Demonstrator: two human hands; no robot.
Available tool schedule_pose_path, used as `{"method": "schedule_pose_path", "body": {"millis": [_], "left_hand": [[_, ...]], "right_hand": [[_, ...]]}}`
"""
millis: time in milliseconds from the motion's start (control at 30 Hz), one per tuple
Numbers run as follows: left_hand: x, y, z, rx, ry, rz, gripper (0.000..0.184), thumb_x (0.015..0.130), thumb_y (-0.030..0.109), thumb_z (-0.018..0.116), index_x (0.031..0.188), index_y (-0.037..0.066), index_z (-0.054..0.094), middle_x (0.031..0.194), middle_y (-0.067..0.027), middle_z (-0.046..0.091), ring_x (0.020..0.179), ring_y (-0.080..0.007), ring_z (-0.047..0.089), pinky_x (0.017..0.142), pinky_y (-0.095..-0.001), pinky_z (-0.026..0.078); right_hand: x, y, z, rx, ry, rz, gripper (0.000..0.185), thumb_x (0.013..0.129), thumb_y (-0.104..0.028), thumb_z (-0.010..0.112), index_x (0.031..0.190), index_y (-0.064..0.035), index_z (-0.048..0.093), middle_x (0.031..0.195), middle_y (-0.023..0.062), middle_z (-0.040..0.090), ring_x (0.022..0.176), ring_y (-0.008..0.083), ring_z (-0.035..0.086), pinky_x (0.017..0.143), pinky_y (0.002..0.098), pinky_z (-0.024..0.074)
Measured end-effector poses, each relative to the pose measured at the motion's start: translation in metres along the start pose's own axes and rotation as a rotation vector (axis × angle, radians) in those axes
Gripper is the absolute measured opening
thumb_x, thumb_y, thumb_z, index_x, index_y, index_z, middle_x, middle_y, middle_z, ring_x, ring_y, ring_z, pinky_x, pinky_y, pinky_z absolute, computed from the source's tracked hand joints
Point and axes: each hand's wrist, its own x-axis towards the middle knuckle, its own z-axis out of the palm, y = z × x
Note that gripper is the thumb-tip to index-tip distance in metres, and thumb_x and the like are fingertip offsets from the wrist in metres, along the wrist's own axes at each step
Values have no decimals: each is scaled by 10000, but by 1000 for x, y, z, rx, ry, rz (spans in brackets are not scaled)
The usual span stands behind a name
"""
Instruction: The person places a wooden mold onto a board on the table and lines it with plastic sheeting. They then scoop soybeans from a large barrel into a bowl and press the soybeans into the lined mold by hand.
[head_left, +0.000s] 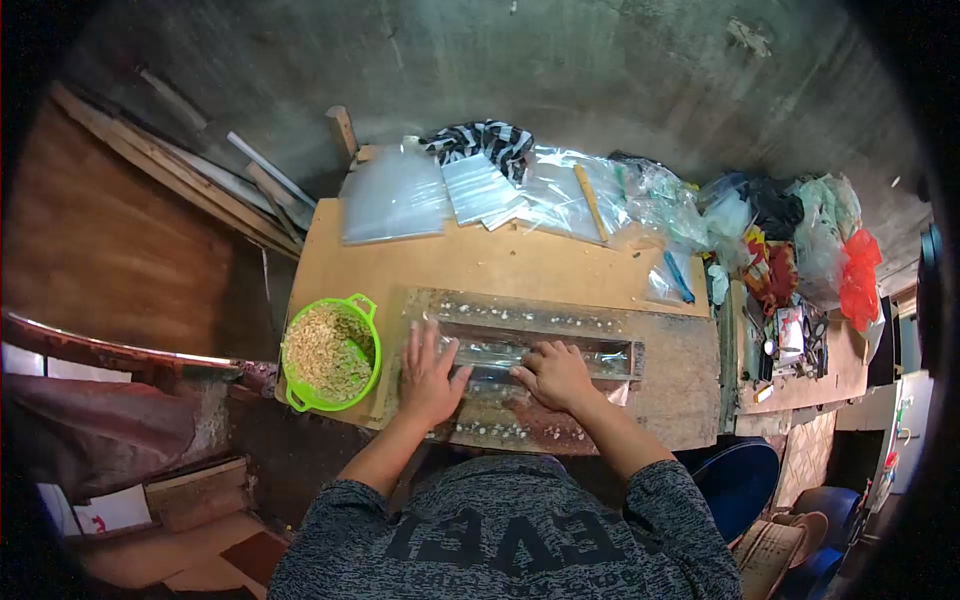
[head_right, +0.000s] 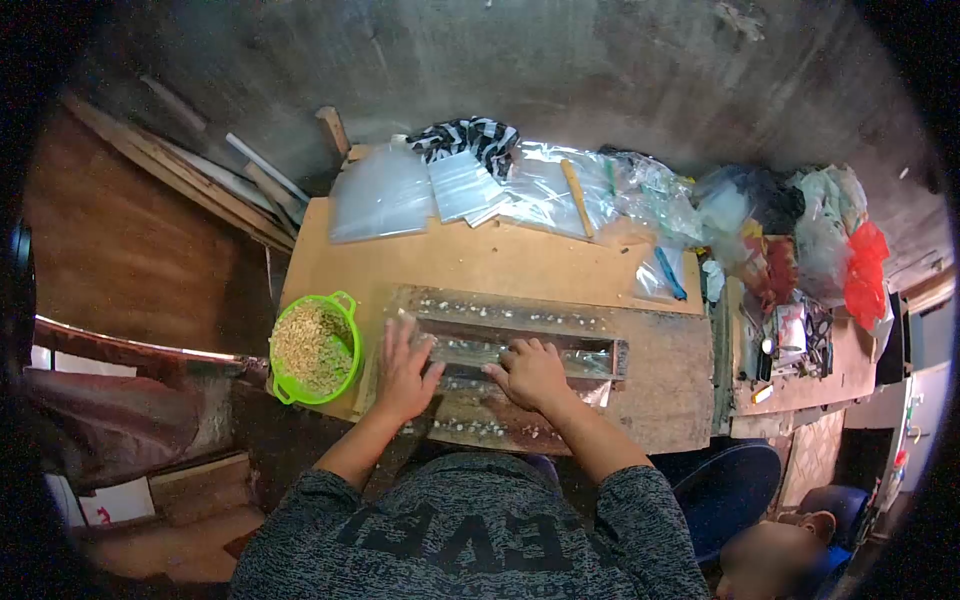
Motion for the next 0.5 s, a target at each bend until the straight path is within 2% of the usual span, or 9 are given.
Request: {"method": "schedule_pose_path", "body": {"millis": [67, 100, 167, 200, 233, 300, 333, 500], "left_hand": [[-3, -2, -11, 40, 95, -94, 483, 941, 360, 594, 1348, 98, 592, 1582, -261, 192, 1428, -498, 220, 1140, -582, 240], [-3, -4, -13, 42, 91, -110, 483, 941, 360, 594, 1348, 98, 592, 1582, -261, 192, 1428, -498, 220, 1140, -582, 240], [-1, -9, -15, -188, 165, -165, 452, 960, 330, 577, 1336, 80, 593, 1583, -267, 174, 1414, -522, 222, 1133, -575, 253], [2, -7, -18, -210, 206, -162, 418, 988, 303, 543, 1309, 41, 598, 1519, -292, 307, 1361, -509, 341, 1110, -526, 319], [4, -11, -17, -209, 206, -176, 418, 988, 303, 543, 1309, 41, 598, 1519, -292, 307, 1361, -509, 341, 1110, -526, 319], [9, -21, -15, -567, 103, -274, 399, 1005, 280, 516, 1278, 2, 604, 1392, -291, 481, 1274, -460, 478, 1065, -468, 393], [10, -22, -13, -549, 159, -287, 390, 1011, 254, 503, 1258, -30, 604, 1277, -268, 583, 1209, -413, 552, 1027, -431, 435], [-2, -29, -19, -556, 165, -319, 401, 1008, 245, 510, 1273, -46, 586, 1292, -250, 579, 1214, -405, 548, 1023, -434, 437]], "right_hand": [[8, -8, -4, 37, 25, -67, 511, 977, -533, 461, 1112, -104, 704, 1216, 138, 614, 1127, 333, 557, 939, 472, 421], [14, -12, -3, 39, 13, -78, 511, 977, -533, 461, 1112, -104, 704, 1216, 138, 614, 1127, 333, 557, 939, 472, 421], [26, -18, 1, 102, 43, -206, 514, 987, -529, 445, 1137, -108, 698, 1258, 141, 605, 1145, 347, 552, 957, 478, 425], [32, -22, 1, 104, 32, -216, 514, 987, -529, 445, 1137, -108, 698, 1258, 141, 605, 1145, 347, 552, 957, 478, 425], [38, -27, 1, 113, -9, -246, 520, 989, -533, 439, 1141, -106, 695, 1278, 142, 598, 1157, 352, 546, 974, 481, 423], [48, -35, 3, 121, -62, -283, 527, 990, -536, 433, 1146, -104, 691, 1297, 143, 591, 1168, 357, 541, 990, 484, 422], [53, -38, 5, 108, -100, -284, 533, 989, -539, 432, 1161, -101, 681, 1310, 146, 583, 1178, 356, 536, 998, 485, 422], [63, -43, 13, 59, -168, -288, 555, 985, -550, 430, 1221, -97, 646, 1353, 150, 552, 1215, 352, 513, 1011, 480, 423]]}}
